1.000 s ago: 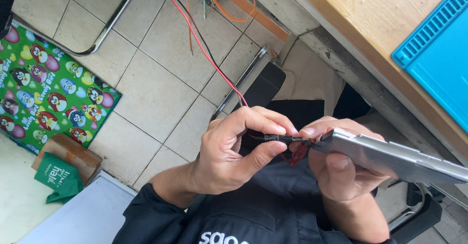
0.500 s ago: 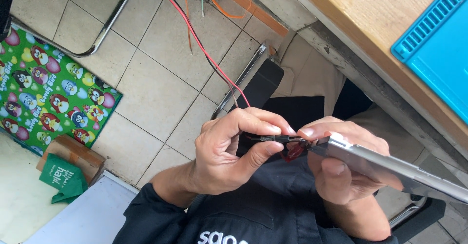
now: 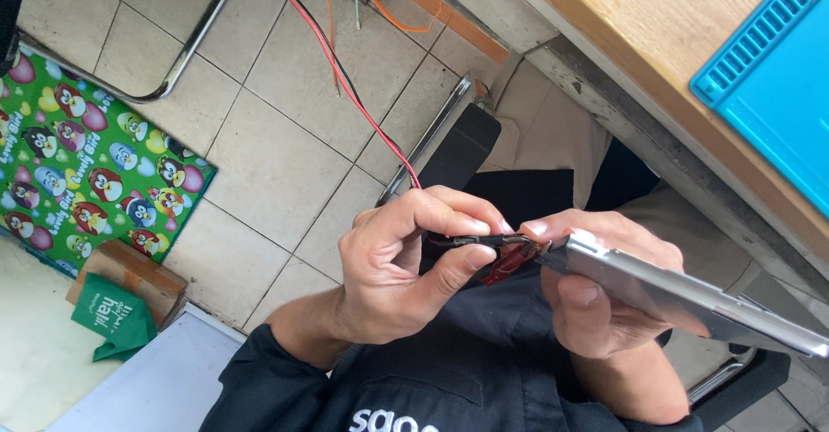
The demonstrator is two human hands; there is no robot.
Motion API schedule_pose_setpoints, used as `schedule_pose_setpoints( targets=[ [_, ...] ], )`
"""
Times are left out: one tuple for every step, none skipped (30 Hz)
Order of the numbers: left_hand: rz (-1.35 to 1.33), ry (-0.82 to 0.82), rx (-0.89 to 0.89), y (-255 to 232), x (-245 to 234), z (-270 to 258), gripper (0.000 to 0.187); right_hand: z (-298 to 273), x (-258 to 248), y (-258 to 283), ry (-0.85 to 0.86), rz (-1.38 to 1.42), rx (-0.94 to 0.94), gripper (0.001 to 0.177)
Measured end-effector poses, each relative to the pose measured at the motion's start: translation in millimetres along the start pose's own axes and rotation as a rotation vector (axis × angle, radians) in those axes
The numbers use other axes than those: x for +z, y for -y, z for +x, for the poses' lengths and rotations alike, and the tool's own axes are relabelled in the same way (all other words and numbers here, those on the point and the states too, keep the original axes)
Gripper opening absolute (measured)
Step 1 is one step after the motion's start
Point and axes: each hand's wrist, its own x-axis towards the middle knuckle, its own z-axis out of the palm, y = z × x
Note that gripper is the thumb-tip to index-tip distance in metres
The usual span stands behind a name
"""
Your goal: The person connects wires to a small electronic device, then places it on the table. They then pick up a disassembled smartphone and use a screwdriver to work on its internal components.
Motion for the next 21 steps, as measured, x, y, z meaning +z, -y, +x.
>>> schedule_pose_setpoints(
  targets=[
    [0.000,0.000,-0.001,0.7,0.0,-0.2,0.016,0.3,-0.8,-0.1,0.000,0.000,0.000,0.029],
    [-0.012,-0.003,-0.004,1.4,0.0,-0.3,0.016,0.6,-1.5,-0.3,0.016,-0.016,-0.016,0.028],
    [-0.025,-0.006,-0.009,2.0,0.2,-0.7,0.016,0.8,-2.4,-0.3,0.032,-0.032,-0.032,0.028],
    [-0.025,-0.006,-0.010,2.2,0.2,-1.1,0.016,0.3,-2.9,-0.7,0.032,-0.032,-0.031,0.028],
    [-0.029,-0.009,-0.013,2.6,0.1,-1.0,0.016,0.0,-3.3,-1.5,0.034,-0.042,-0.035,0.028],
    [-0.033,-0.011,-0.017,3.0,-0.1,-0.9,0.016,-0.2,-3.7,-2.2,0.035,-0.053,-0.039,0.028],
    [-0.033,-0.011,-0.018,3.1,0.2,-1.1,0.016,1.4,-1.8,-0.7,0.035,-0.053,-0.039,0.028],
    [-0.035,-0.018,-0.019,3.1,0.5,-1.2,0.016,2.9,0.0,0.9,0.027,-0.061,-0.033,0.025],
    [-0.037,-0.024,-0.017,3.3,0.9,-1.0,0.016,4.9,1.7,2.3,0.019,-0.069,-0.030,0.027],
    [-0.037,-0.024,-0.016,3.5,1.2,-0.8,0.016,5.9,-0.4,3.7,0.018,-0.069,-0.031,0.027],
    [-0.017,-0.031,-0.010,3.5,1.5,-0.7,0.016,6.9,-2.4,5.5,0.061,-0.122,-0.025,0.028],
    [0.002,-0.039,-0.004,3.5,1.7,-0.7,0.016,7.7,-4.5,7.3,0.103,-0.175,-0.019,0.030],
    [0.002,-0.039,-0.003,3.7,1.6,-0.9,0.016,8.5,-3.2,8.3,0.103,-0.176,-0.020,0.030],
    [0.007,-0.038,-0.001,3.8,1.4,-1.2,0.016,9.2,-2.0,9.5,0.097,-0.186,-0.006,0.033],
    [0.013,-0.036,0.003,3.9,1.2,-1.1,0.016,10.4,-0.6,10.4,0.090,-0.195,0.006,0.035],
    [0.013,-0.037,0.005,4.0,1.1,-1.2,0.016,10.3,-0.1,10.8,0.090,-0.195,0.003,0.035],
    [0.000,-0.034,-0.008,3.9,1.0,-1.3,0.016,10.4,0.5,11.4,0.087,-0.183,0.034,0.037],
    [-0.014,-0.031,-0.021,3.5,1.0,-1.3,0.016,10.5,1.1,12.3,0.084,-0.172,0.065,0.039],
    [-0.014,-0.031,-0.017,3.8,1.1,-1.1,0.016,10.2,5.5,9.2,0.083,-0.172,0.061,0.039],
    [-0.001,-0.036,-0.018,3.5,1.1,-0.9,0.015,10.1,10.1,6.6,0.016,-0.095,0.006,0.033],
    [0.015,-0.042,-0.014,3.2,0.6,0.1,0.015,11.0,15.4,3.1,-0.050,-0.015,-0.052,0.029]
  ],
)
